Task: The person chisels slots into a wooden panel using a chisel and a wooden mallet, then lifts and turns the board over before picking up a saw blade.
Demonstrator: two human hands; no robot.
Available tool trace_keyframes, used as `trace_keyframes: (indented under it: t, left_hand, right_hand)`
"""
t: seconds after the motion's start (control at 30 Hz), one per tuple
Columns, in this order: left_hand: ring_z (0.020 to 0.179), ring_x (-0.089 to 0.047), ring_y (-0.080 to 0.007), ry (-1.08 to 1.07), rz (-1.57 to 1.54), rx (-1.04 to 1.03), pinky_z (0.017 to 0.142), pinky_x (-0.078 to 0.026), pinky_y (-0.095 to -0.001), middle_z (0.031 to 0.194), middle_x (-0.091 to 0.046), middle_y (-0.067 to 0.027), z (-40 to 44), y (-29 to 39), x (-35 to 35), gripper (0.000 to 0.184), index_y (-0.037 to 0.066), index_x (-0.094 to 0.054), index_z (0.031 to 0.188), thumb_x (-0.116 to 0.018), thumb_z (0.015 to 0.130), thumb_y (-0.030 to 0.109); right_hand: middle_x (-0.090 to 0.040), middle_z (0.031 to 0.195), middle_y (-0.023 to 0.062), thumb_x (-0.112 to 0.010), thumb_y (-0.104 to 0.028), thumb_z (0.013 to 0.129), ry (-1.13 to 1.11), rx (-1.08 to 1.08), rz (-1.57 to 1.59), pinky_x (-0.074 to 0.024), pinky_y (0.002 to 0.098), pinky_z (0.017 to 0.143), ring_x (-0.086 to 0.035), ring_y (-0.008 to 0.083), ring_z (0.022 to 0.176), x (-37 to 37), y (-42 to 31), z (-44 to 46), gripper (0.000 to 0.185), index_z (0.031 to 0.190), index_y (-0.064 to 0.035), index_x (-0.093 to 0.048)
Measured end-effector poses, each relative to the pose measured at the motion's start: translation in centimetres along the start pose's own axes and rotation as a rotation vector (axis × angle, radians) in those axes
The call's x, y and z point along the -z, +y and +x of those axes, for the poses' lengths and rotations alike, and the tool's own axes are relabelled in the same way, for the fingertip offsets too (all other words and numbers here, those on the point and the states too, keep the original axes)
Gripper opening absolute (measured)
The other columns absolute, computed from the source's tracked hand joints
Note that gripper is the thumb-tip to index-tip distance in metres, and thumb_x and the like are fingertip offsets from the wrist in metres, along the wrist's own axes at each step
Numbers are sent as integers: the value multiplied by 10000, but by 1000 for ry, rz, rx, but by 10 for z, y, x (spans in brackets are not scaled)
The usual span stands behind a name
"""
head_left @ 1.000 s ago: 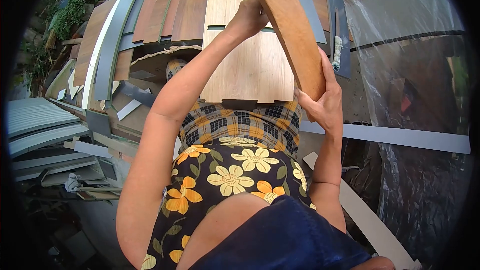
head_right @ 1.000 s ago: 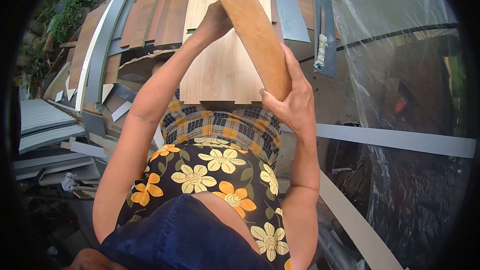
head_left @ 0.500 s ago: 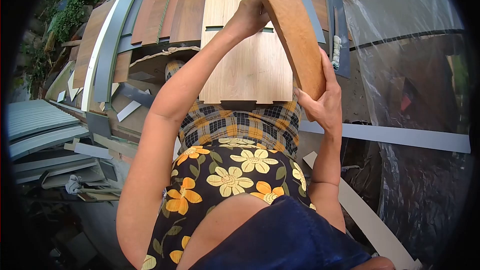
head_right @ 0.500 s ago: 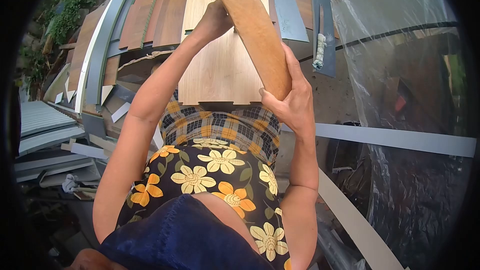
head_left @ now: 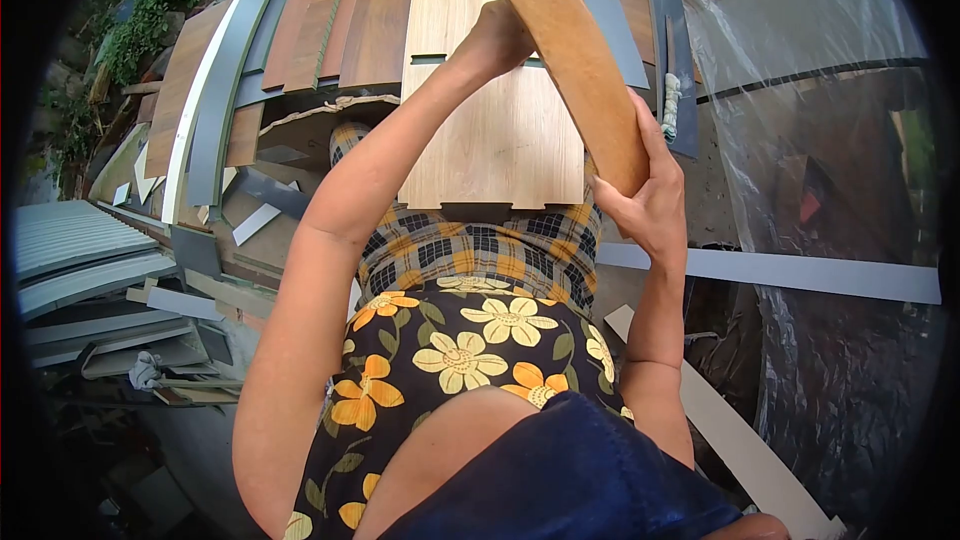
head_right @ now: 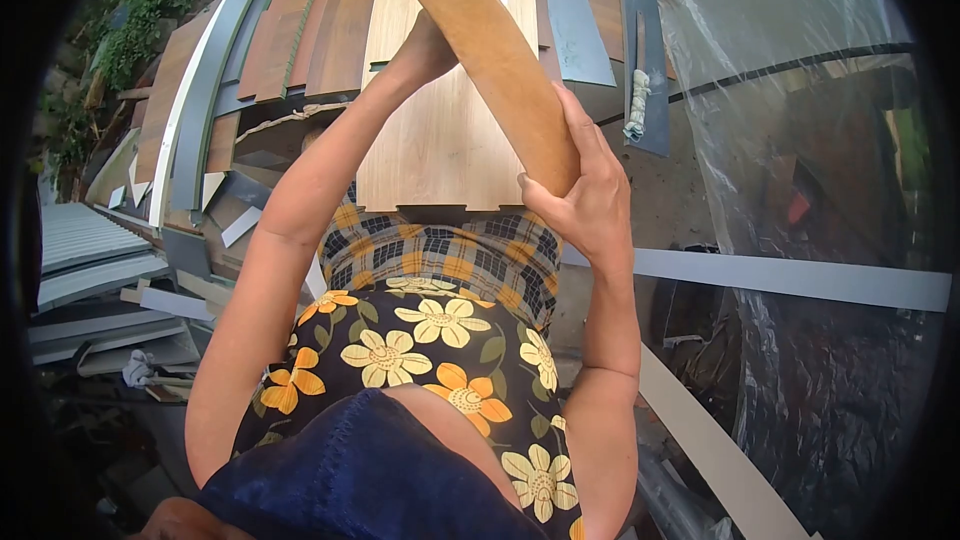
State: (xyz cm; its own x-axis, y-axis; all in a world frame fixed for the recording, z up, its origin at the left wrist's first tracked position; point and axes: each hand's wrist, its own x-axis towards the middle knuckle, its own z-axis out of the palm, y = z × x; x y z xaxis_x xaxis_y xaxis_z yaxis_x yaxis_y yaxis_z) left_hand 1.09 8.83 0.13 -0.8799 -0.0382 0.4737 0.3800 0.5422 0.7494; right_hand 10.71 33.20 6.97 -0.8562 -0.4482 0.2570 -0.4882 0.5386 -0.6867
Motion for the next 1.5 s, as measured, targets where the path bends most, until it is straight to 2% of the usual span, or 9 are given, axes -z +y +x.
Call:
trace_keyframes:
  t: [0.17, 0.23, 0.33, 0.37, 0.57, 0.77, 1.07, 1.27, 1.5]
  left_hand:
    - [781, -679, -219, -24, -21, 115, 744, -531, -344, 840, -696, -126, -6, 11, 4, 258, 6, -569, 1067, -662, 881, 159]
    - [750, -660, -198, -15, 32, 143, 738, -527, -341, 811, -686, -105, -5, 14, 3, 267, 15, -560, 1089, -670, 874, 129]
    - [709, -632, -189, 117, -74, -1, 722, -521, -340, 769, -662, -91, -3, 12, -6, 273, 18, -553, 1094, -675, 873, 124]
    - [688, -618, -185, 13, -71, 152, 708, -517, -341, 747, -646, -91, -2, 9, -5, 282, 18, -550, 1095, -680, 869, 125]
    - [685, -626, -183, 6, -49, 83, 690, -522, -341, 738, -647, -99, -1, 12, -2, 250, 9, -557, 1055, -675, 866, 122]
    - [669, -615, -174, -8, 25, 58, 673, -515, -330, 711, -632, -98, 3, 7, -8, 241, 11, -538, 1018, -678, 864, 133]
    - [707, -643, -207, 9, -61, 106, 705, -528, -347, 742, -647, -126, -2, 14, -5, 288, 6, -547, 1079, -682, 858, 131]
    - [699, -647, -221, 2, -29, 78, 695, -528, -352, 752, -651, -135, 6, -3, -18, 260, -2, -540, 1076, -657, 870, 106]
    - [715, -665, -235, 50, -50, 59, 687, -530, -354, 757, -663, -131, -2, 12, -9, 263, 0, -539, 1057, -666, 869, 133]
  right_hand:
    - [-585, 1284, 161, -680, -106, 617, 75, 45, 235, -490, 400, 959, -617, 309, 1112, -2, -1, -2, 864, 1436, -113, -407]
    - [-585, 1289, 157, -675, -101, 615, 50, -34, 100, -487, 404, 964, -616, 307, 1116, -7, 5, 2, 866, 1438, -113, -405]
    - [-583, 1297, 155, -671, -90, 610, 63, -48, 56, -480, 403, 974, -613, 303, 1124, -9, 10, 4, 869, 1438, -110, -406]
    - [-583, 1299, 155, -670, -86, 609, 70, -44, 73, -477, 401, 978, -612, 302, 1127, -9, 10, 2, 869, 1437, -108, -407]
    - [-583, 1292, 168, -671, -107, 612, 93, 6, 198, -482, 410, 974, -605, 328, 1130, 4, 1, -3, 856, 1431, -133, -420]
    - [-575, 1299, 165, -675, -105, 610, 43, -49, 56, -482, 416, 974, -599, 321, 1140, -8, 12, 4, 863, 1433, -143, -416]
    - [-581, 1282, 167, -672, -135, 632, 159, 68, 133, -488, 423, 955, -608, 332, 1116, 1, 2, -2, 835, 1429, -172, -425]
    - [-575, 1297, 159, -665, -130, 634, 62, -67, 9, -492, 418, 960, -606, 330, 1123, -11, 9, 5, 835, 1432, -162, -419]
    - [-595, 1250, 153, -672, -137, 630, 164, 69, 40, -506, 421, 937, -622, 317, 1074, -2, 7, 1, 854, 1440, -168, -404]
